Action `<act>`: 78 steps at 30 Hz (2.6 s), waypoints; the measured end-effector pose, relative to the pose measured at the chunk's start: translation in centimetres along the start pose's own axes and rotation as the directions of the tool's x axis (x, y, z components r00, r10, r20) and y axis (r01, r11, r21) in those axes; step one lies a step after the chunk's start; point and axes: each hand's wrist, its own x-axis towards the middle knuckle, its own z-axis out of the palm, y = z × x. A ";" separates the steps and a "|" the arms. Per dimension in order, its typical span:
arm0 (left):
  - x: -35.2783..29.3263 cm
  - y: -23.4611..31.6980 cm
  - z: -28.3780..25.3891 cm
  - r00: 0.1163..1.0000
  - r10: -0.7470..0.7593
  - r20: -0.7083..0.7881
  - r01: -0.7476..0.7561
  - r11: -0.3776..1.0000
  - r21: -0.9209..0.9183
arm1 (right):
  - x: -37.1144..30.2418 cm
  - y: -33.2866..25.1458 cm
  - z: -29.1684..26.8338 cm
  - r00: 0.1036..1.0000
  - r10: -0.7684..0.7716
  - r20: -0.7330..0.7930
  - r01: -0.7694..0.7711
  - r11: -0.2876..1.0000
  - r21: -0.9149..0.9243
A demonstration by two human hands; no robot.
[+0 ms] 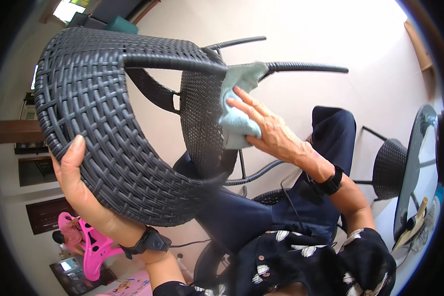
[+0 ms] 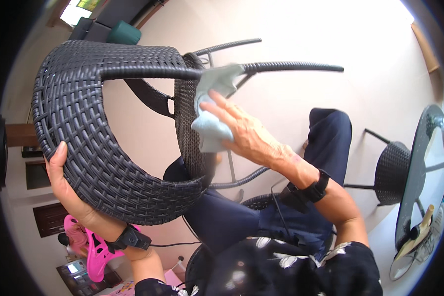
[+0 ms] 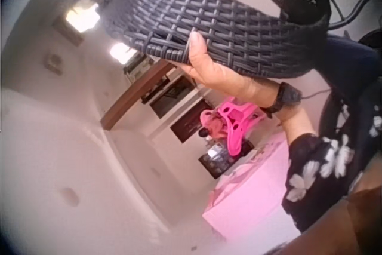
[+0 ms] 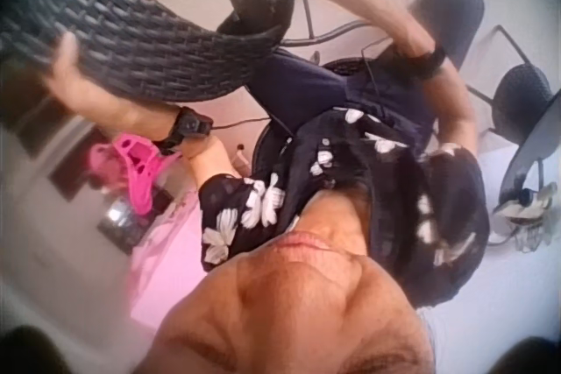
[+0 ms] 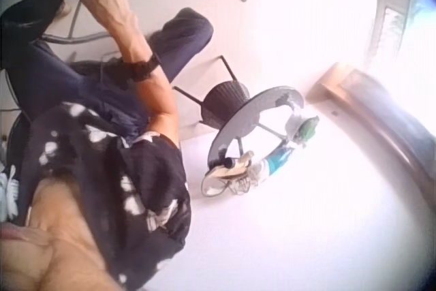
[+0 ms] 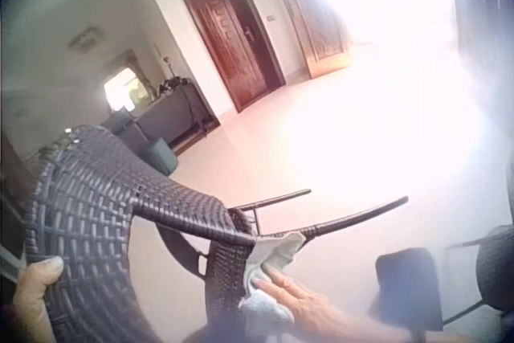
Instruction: Cleaning a black wicker chair using a blue cloth.
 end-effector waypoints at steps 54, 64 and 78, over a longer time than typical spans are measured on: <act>-1.3 0.1 2.2 0.957 -0.272 -0.102 0.273 0.962 0.000 | -3.7 15.3 -10.5 0.923 0.151 -0.353 -0.329 0.783 -0.527; -0.4 0.3 0.7 0.960 -0.279 -0.025 0.278 0.960 -0.016 | -8.7 21.9 -16.5 0.687 0.363 -0.630 -0.626 0.736 -0.258; 0.2 -0.4 -1.9 0.948 -0.288 0.136 0.303 0.947 -0.103 | -9.5 23.0 -15.5 0.601 0.389 -0.698 -0.670 0.722 -0.174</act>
